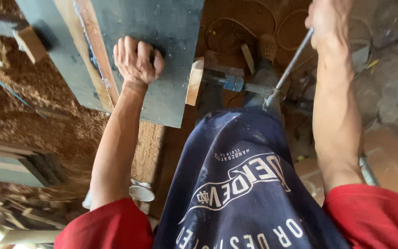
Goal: The person secures a wooden plank to a dark board using a clamp, then uses a hammer to tap the plank into place. They then apply a white substance to the plank with a brush and place a metal bar across the plank.
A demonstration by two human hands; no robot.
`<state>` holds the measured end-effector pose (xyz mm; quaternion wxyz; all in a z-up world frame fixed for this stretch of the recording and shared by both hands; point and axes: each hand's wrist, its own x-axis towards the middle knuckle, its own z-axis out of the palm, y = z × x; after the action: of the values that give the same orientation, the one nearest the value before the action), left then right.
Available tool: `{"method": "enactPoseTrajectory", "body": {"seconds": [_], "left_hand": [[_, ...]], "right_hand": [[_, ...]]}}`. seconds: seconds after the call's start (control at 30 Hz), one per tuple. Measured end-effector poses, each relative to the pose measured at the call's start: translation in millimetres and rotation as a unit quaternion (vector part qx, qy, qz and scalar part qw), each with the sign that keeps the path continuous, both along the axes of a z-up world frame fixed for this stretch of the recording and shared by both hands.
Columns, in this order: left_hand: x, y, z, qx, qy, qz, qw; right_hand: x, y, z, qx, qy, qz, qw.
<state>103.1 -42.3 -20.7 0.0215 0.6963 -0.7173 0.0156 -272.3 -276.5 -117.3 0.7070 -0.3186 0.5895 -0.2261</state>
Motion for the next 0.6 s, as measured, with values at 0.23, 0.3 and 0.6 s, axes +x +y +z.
{"method": "enactPoseTrajectory", "body": {"seconds": [0.23,0.3,0.6], "left_hand": [[-2.5,-7.4,13.5,-0.026,-0.010,0.012,1.000],[-2.6,-12.1,20.2,-0.065,0.004,0.004,0.998],[-0.1,-6.9,22.3,-0.039,0.030,0.039,0.998]], "right_hand": [[-4.2,21.3,13.9,-0.039,0.015,-0.111,0.993],[-4.0,24.3,13.1,-0.051,-0.011,-0.156,0.986],[-67.3,139.5,79.5,-0.286,-0.059,-0.206,0.934]]}}
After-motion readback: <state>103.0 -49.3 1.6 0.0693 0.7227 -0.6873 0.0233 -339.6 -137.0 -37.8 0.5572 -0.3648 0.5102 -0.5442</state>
